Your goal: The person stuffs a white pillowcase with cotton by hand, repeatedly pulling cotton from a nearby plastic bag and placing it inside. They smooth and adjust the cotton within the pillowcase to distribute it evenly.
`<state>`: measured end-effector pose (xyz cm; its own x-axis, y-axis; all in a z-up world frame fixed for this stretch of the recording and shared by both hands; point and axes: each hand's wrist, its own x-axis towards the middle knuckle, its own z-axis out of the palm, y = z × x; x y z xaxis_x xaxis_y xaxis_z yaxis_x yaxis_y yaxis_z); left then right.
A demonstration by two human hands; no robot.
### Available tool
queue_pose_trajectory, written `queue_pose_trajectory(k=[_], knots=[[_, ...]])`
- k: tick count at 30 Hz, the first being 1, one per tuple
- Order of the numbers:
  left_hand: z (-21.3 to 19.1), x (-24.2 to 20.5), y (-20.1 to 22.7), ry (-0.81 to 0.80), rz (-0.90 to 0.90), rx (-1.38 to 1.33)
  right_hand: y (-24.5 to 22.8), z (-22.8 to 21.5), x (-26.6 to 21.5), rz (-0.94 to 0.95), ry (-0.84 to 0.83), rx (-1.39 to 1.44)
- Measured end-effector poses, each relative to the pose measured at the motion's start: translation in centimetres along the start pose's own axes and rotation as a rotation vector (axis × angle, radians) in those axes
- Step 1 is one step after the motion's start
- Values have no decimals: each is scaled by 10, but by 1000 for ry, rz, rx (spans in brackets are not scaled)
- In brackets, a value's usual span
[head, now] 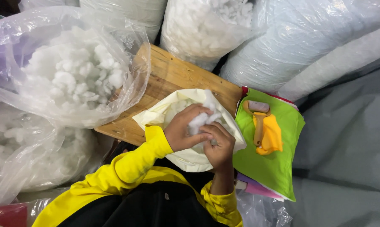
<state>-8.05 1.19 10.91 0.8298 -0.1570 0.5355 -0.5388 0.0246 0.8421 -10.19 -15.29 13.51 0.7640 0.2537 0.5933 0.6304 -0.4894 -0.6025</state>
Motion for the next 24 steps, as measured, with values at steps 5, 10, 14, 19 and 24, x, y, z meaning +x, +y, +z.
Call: queue_pose_trajectory(k=[5,10,14,19,24], knots=[[-10,-3,-12,76,-66,-126,-1,-9,2,-45,9,31],[-39,3,-9,162,-81,-43,6,-34,-2,36,10,5],[-55,6,-9,226,-89,81,14,-23,-7,104,-155,8],[-49,3,3,256,-134,150,34,17,-21,105,-619,-47],[-43,-1,4,197,-138,175,-6,-31,5,102,-554,7]])
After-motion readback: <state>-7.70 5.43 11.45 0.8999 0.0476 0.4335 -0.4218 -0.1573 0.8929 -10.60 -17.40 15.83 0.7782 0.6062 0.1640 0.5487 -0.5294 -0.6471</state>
